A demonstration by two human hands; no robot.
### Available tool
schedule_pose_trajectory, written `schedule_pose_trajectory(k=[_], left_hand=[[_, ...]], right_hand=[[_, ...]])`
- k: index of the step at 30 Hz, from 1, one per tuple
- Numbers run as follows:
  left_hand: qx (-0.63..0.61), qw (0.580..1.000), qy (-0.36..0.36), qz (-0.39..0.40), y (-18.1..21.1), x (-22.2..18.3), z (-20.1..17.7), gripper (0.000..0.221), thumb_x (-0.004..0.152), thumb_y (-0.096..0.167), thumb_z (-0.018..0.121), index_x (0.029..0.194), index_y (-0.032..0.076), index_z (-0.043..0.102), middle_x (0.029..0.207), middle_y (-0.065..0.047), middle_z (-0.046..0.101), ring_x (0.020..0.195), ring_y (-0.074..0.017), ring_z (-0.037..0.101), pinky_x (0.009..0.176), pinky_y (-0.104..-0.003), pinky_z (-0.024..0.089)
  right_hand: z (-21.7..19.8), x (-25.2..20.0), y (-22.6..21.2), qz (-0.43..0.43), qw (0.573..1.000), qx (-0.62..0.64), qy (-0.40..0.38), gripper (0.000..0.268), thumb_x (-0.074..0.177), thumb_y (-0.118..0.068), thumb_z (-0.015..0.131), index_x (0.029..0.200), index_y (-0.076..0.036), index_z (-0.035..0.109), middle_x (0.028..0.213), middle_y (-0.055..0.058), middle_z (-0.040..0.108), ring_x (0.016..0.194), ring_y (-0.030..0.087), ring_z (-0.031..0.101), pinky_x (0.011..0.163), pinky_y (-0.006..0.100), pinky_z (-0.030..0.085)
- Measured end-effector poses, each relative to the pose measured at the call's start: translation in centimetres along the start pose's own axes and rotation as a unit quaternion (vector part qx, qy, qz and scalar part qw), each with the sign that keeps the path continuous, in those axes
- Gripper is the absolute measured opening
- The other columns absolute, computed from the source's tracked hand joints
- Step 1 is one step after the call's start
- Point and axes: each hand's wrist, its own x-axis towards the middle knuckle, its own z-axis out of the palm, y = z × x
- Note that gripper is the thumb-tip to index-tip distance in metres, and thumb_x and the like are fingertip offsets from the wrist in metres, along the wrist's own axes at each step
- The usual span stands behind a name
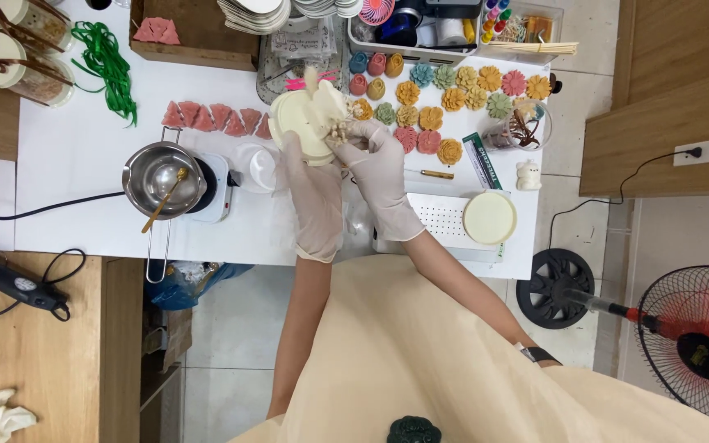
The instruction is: Assembling a candle in a jar by placing a wick and decorative elements.
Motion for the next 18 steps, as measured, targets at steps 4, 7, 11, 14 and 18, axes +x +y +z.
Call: schedule_pose_trajectory(k=[4, 7, 11, 14, 18], left_hand=[[0.031, 0.994, 0.078, 0.066, -1.2, -0.1, -0.4, 0.056, 0.108, 0.022, 0.055, 0.157, 0.007, 0.034, 0.151, -0.011, 0.050, 0.136, -0.0239, 0.053, 0.114, -0.042, 0.047], [0.007, 0.991, 0.114, 0.072, -1.7, 0.3, -1.3, 0.056, 0.106, 0.021, 0.055, 0.156, 0.007, 0.035, 0.147, -0.013, 0.052, 0.129, -0.0253, 0.057, 0.106, -0.041, 0.052], [-0.006, 0.989, 0.129, 0.070, -0.7, -1.0, 0.1, 0.054, 0.105, 0.022, 0.055, 0.153, 0.007, 0.037, 0.143, -0.012, 0.054, 0.126, -0.0248, 0.060, 0.102, -0.040, 0.055], [0.044, 0.985, 0.157, 0.052, -0.4, -2.1, -0.1, 0.050, 0.107, 0.022, 0.057, 0.151, 0.005, 0.044, 0.137, -0.011, 0.059, 0.117, -0.0209, 0.058, 0.090, -0.034, 0.051], [0.089, 0.979, 0.164, 0.084, -1.0, -2.4, -1.5, 0.045, 0.106, 0.022, 0.061, 0.145, 0.001, 0.052, 0.133, -0.008, 0.064, 0.116, -0.0149, 0.061, 0.094, -0.028, 0.051]], right_hand=[[0.1, -0.7, -0.3, -0.044, 0.999, 0.002, 0.000, 0.014, 0.091, 0.000, 0.077, 0.103, 0.004, 0.072, 0.097, -0.001, 0.059, 0.080, 0.005, 0.059, 0.066, 0.021, 0.050], [-0.1, -1.8, -1.3, -0.085, 0.995, -0.055, -0.014, 0.013, 0.091, 0.001, 0.076, 0.103, 0.003, 0.071, 0.099, 0.000, 0.060, 0.085, 0.007, 0.059, 0.070, 0.023, 0.050], [-0.8, -2.6, -1.9, -0.170, 0.977, -0.126, -0.023, 0.015, 0.091, 0.003, 0.076, 0.105, 0.001, 0.070, 0.102, 0.003, 0.063, 0.093, 0.012, 0.062, 0.081, 0.026, 0.052], [-1.4, -3.2, -3.4, -0.223, 0.962, -0.154, -0.044, 0.028, 0.091, 0.003, 0.075, 0.117, 0.001, 0.065, 0.112, 0.005, 0.063, 0.102, 0.015, 0.063, 0.092, 0.028, 0.053], [-3.5, -3.0, -4.2, -0.090, 0.995, 0.008, -0.034, 0.035, 0.099, -0.005, 0.061, 0.134, 0.000, 0.059, 0.127, 0.005, 0.067, 0.117, 0.015, 0.064, 0.105, 0.028, 0.052]])
